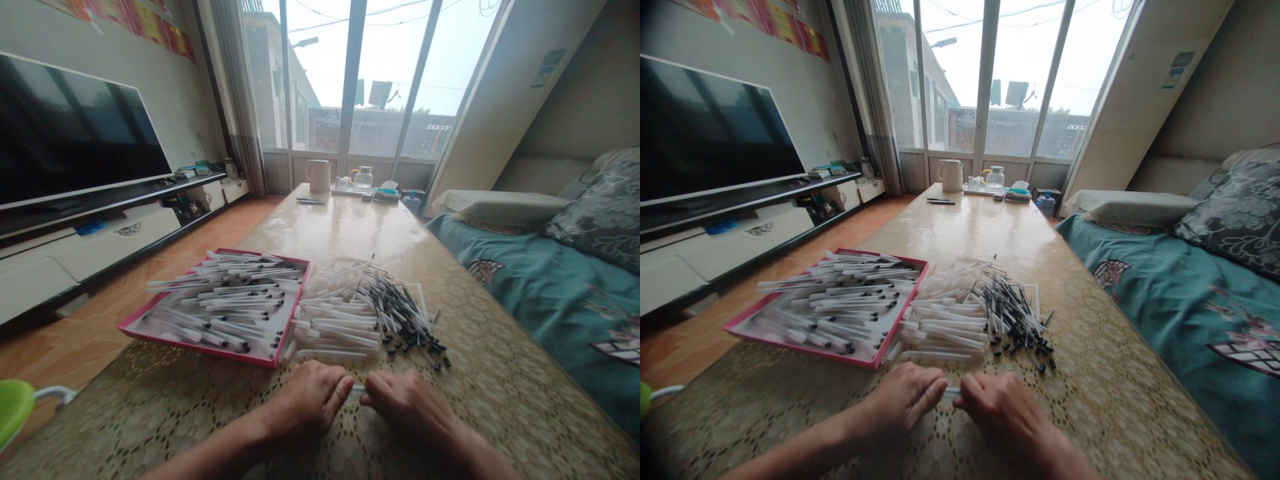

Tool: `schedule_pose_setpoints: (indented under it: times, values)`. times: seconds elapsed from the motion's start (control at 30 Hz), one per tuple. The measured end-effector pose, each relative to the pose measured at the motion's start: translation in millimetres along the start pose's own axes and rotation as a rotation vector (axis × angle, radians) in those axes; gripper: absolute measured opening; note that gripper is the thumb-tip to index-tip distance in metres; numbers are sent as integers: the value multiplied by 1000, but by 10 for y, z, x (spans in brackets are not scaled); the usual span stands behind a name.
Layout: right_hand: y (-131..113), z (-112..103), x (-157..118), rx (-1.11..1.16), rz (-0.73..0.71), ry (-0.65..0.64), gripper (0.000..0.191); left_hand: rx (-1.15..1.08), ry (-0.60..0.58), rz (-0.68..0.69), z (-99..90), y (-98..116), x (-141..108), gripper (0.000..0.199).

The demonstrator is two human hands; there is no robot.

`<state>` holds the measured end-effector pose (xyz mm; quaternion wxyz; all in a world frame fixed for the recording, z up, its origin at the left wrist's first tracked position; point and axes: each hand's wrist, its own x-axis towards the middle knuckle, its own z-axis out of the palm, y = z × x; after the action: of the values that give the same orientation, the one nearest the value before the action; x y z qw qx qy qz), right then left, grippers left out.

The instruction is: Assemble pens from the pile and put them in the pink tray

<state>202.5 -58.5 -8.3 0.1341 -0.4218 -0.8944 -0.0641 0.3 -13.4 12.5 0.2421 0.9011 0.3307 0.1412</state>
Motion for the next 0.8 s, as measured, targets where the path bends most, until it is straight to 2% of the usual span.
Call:
schedule_pose_setpoints:
  times: [0.1, 0.2, 0.27, 0.33, 0.43, 0.53, 0.63, 0.7, 0.8]
  values:
    - [117, -35, -66, -18, 5, 55, 21, -217, -1, -105, -92, 1, 6, 44]
    - [285, -5, -129, -18, 162, 173, 26, -396, 46, -198, -186, -25, -8, 47]
    - [334, 41, -123, 58, 203, 230, 25, -433, 72, -195, -223, -42, -14, 45]
    - [311, 78, -86, 112, 198, 244, 24, -429, 158, -214, -239, -61, -7, 39]
    - [211, 72, -31, 131, 205, 194, 23, -495, 358, -334, -245, -98, 20, 31]
    - [144, 6, -18, 181, 250, 149, 21, -641, 487, -401, -250, -119, 37, 47]
    - [134, -54, -17, 270, 301, 157, 17, -726, 560, -390, -229, -93, 34, 58]
    - [142, -67, -13, 304, 314, 161, 18, -779, 547, -370, -175, -60, 31, 52]
    - [145, -50, -4, 311, 290, 108, 21, -992, 338, -347, -38, -12, 41, 38]
